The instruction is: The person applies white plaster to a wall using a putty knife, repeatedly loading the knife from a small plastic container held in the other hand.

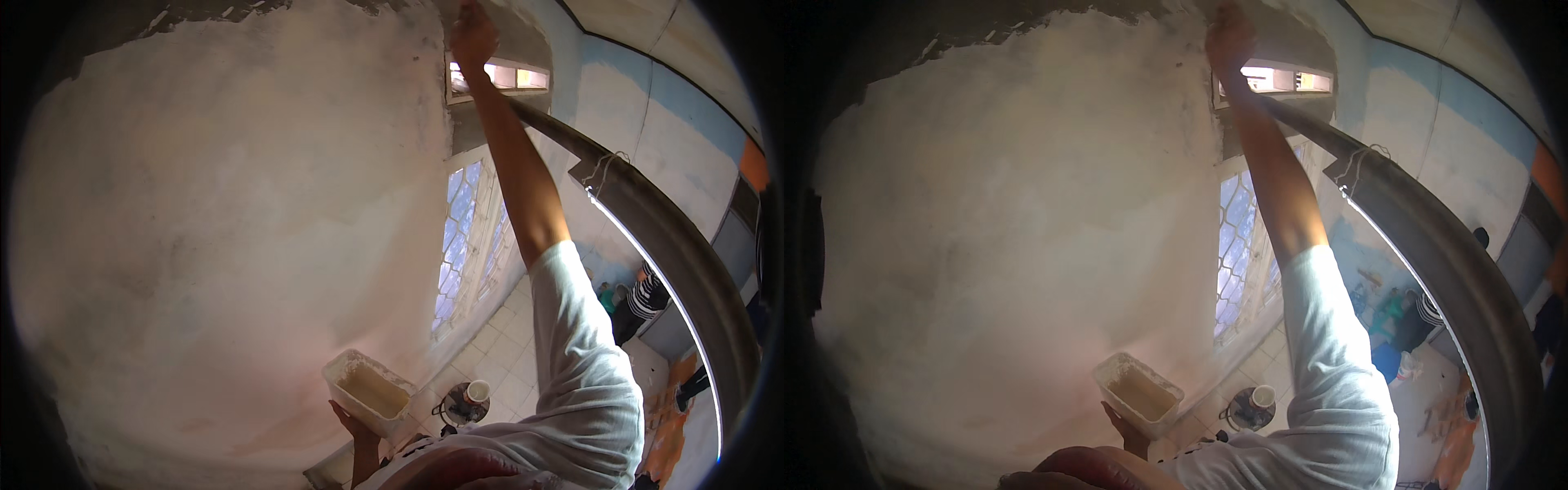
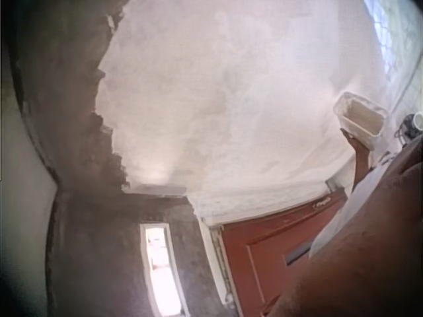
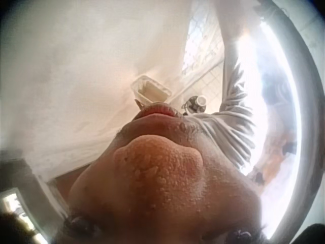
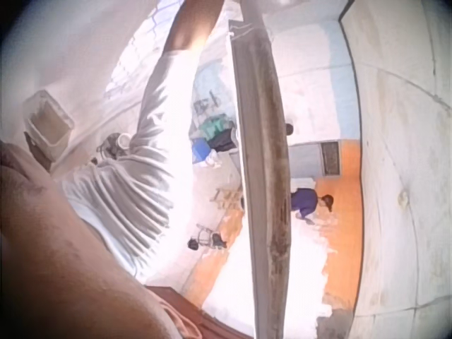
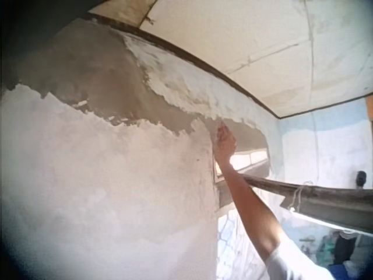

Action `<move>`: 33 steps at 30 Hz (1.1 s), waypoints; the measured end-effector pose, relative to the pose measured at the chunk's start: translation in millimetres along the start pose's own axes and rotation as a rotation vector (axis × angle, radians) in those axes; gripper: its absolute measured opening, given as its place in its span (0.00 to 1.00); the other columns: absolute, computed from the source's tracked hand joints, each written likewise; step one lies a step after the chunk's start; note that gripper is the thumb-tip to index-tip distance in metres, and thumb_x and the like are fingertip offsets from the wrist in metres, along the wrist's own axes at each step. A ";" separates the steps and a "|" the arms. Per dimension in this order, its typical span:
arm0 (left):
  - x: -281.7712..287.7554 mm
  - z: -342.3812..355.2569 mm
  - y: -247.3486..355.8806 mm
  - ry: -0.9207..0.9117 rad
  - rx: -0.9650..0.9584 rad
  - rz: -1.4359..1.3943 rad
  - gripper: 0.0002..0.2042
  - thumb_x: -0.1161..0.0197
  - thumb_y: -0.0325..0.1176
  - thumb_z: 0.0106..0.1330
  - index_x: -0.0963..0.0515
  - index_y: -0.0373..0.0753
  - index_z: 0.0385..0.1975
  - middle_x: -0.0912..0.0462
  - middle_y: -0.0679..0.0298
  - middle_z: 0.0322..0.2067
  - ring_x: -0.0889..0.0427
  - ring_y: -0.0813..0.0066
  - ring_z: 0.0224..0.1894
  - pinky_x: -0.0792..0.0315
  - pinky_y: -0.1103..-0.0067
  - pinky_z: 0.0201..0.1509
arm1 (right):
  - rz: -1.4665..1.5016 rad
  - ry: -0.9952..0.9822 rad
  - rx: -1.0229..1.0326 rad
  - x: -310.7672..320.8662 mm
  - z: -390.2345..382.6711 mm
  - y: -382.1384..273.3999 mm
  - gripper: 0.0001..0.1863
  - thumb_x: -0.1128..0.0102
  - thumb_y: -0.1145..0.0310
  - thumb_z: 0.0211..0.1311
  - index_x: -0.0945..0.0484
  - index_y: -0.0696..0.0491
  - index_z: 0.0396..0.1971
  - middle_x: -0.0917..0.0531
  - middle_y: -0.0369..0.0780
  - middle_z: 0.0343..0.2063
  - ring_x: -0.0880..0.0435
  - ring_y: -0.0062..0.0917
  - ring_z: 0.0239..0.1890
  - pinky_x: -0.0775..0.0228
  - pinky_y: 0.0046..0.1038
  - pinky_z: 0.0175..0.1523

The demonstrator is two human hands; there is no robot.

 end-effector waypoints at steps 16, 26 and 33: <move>-6.2 20.8 -0.8 -0.015 -0.060 -0.187 0.43 0.53 0.70 0.69 0.43 0.45 0.75 0.37 0.61 0.72 0.37 0.55 0.73 0.40 0.58 0.75 | 0.555 -0.901 -0.893 150.5 -343.6 -110.7 0.25 0.46 0.52 0.77 0.20 0.63 0.50 0.19 0.32 0.30 0.26 0.17 0.33 0.32 0.22 0.39; 0.8 -15.7 20.5 0.169 -0.364 -0.018 0.39 0.62 0.69 0.74 0.42 0.46 0.74 0.34 0.60 0.70 0.34 0.55 0.70 0.36 0.58 0.72 | 1.030 -0.889 -1.579 260.6 -473.6 -144.6 0.18 0.35 0.66 0.69 0.22 0.61 0.53 0.15 0.41 0.41 0.17 0.28 0.50 0.29 0.36 0.64; 12.3 -54.8 35.1 0.218 -0.454 -0.085 0.37 0.64 0.66 0.76 0.37 0.43 0.71 0.27 0.56 0.64 0.24 0.57 0.63 0.28 0.61 0.66 | 1.137 -1.381 -0.338 274.6 -450.8 -191.3 0.16 0.39 0.76 0.44 0.07 0.47 0.32 0.09 0.35 0.39 0.23 0.41 0.64 0.49 0.48 0.77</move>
Point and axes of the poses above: each hand's wrist, its own z-axis towards the middle knuckle, its own x-axis out of the back of the hand, y = z × x, the point moved 4 cm from there along z, towards the middle knuckle
